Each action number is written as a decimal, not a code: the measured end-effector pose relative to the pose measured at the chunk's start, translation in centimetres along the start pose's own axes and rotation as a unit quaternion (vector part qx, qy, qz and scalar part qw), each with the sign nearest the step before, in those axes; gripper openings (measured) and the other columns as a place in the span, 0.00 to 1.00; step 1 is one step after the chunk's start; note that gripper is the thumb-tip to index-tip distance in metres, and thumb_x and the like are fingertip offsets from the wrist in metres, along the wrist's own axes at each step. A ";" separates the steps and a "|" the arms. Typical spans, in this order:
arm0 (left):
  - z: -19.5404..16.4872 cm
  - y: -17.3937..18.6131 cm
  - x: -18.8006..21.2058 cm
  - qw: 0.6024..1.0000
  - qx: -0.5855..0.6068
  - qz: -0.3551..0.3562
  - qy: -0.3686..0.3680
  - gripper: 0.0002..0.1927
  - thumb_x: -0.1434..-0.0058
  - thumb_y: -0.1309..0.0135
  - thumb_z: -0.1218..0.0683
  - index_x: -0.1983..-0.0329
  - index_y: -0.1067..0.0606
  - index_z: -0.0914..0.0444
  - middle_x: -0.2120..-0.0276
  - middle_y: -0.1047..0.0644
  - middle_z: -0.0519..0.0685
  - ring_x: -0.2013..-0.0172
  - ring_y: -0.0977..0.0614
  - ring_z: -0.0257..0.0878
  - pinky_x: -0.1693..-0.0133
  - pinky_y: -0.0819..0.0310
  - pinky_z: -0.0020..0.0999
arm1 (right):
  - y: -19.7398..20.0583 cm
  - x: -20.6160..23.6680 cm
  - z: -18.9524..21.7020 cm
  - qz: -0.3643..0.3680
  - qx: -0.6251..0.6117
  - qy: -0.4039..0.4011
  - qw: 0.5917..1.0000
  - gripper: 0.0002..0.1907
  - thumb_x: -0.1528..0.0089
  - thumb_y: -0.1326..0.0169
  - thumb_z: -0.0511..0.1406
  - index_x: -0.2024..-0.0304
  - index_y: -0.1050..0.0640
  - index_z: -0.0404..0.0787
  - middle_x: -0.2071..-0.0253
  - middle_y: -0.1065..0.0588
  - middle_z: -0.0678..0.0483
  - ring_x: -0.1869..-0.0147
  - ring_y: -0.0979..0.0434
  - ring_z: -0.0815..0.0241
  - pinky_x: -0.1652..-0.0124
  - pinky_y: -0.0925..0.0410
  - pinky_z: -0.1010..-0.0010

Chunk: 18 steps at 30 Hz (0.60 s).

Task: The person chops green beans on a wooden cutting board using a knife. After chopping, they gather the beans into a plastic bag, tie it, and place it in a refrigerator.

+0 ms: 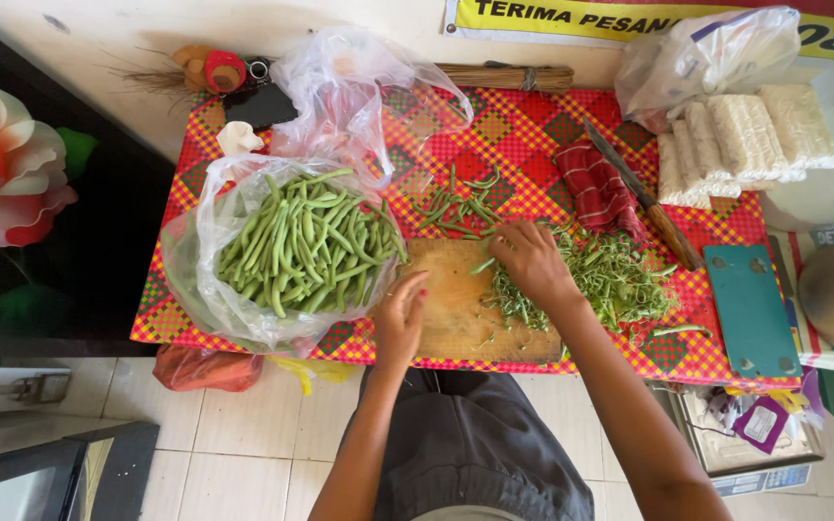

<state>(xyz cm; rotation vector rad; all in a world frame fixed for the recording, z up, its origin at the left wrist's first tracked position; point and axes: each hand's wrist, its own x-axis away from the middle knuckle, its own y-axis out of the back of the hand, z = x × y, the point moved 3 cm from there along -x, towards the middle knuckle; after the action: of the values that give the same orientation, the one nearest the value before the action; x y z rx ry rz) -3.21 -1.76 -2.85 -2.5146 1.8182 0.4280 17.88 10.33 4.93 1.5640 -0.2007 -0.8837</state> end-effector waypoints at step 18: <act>0.0 -6.0 -1.1 0.908 0.292 0.128 0.271 0.22 0.30 0.52 0.52 0.34 0.29 0.61 0.51 0.18 0.52 0.58 0.16 0.35 0.56 0.21 0.30 | 3.6 8.5 -16.9 0.007 0.073 -0.420 0.905 0.17 0.36 0.45 0.38 0.48 0.30 0.37 0.51 0.25 0.41 0.45 0.28 0.36 0.52 0.33 0.45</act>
<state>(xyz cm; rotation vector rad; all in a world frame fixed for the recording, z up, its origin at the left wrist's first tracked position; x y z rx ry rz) 2.03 1.22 -3.51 -2.0870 2.0264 -0.7928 35.67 17.60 3.69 1.2182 -0.9086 -1.5201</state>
